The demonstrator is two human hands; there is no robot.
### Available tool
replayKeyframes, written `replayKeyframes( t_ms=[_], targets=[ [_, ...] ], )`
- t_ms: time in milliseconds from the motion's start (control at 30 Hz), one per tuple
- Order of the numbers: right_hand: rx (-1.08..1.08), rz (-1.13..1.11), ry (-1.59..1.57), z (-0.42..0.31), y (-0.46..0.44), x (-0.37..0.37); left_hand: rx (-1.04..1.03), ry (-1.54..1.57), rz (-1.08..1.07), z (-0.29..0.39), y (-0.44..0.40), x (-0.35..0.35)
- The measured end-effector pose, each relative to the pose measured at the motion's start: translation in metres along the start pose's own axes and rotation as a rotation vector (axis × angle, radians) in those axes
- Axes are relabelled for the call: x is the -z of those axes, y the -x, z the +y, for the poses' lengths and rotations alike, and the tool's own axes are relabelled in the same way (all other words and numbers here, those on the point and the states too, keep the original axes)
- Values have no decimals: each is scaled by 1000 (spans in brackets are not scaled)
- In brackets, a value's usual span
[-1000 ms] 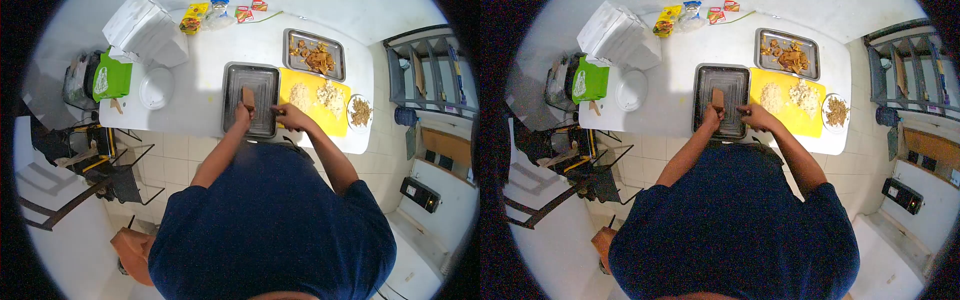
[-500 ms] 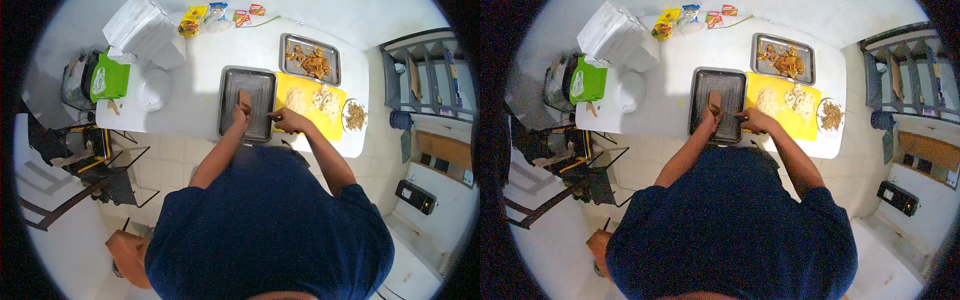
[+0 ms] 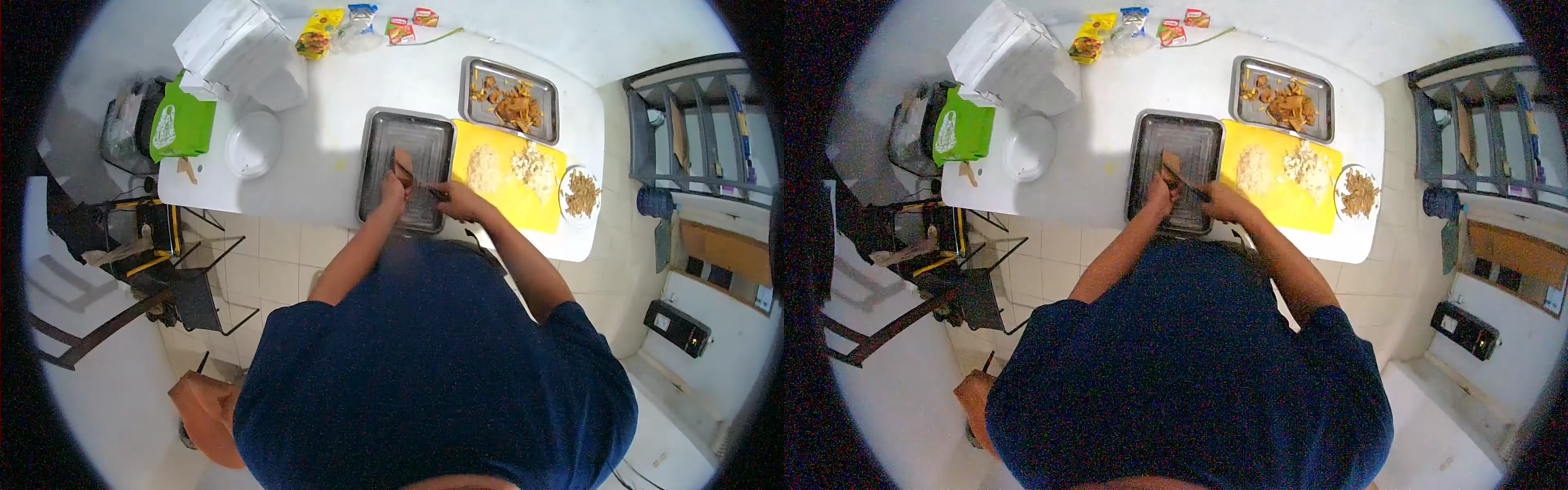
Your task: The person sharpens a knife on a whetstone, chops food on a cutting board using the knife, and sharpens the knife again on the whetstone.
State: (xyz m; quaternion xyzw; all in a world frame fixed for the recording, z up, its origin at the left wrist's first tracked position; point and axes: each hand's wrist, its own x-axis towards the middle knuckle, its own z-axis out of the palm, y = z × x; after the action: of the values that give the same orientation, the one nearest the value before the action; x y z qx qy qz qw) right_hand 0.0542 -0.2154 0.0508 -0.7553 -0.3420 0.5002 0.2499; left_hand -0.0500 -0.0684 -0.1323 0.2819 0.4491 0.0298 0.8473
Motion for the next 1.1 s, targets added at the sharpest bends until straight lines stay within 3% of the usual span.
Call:
replayKeyframes(
  t_ms=[67,167,233,267,367,467,567,600,800,1000,1100],
  targets=[
    [-116,-168,-156,-3,26,34,-20,7,17,5,7,-5],
    [-122,73,-358,27,29,33,-42,-288,-37,21,21,-9],
    [-158,221,-399,43,23,23,-186,-373,60,29,31,-20],
    [-175,266,-410,49,19,19,-262,-419,104,35,34,-28],
    [-94,373,-433,52,15,4,-842,-1053,357,38,23,-26],
    [-30,390,-420,46,15,-10,-565,-1120,239,73,49,-44],
    [-77,445,-411,37,20,-17,-897,-1253,214,76,34,-40],
    [-98,435,-420,35,23,-17,-918,-1329,216,80,37,-43],
    [-136,462,-441,42,27,-19,-920,-1597,169,79,11,-35],
    [-106,457,-437,51,23,-22,-686,-1755,137,78,23,-40],
    [-101,449,-422,54,21,-24,-677,-1787,86,73,21,-38]
  ],
)
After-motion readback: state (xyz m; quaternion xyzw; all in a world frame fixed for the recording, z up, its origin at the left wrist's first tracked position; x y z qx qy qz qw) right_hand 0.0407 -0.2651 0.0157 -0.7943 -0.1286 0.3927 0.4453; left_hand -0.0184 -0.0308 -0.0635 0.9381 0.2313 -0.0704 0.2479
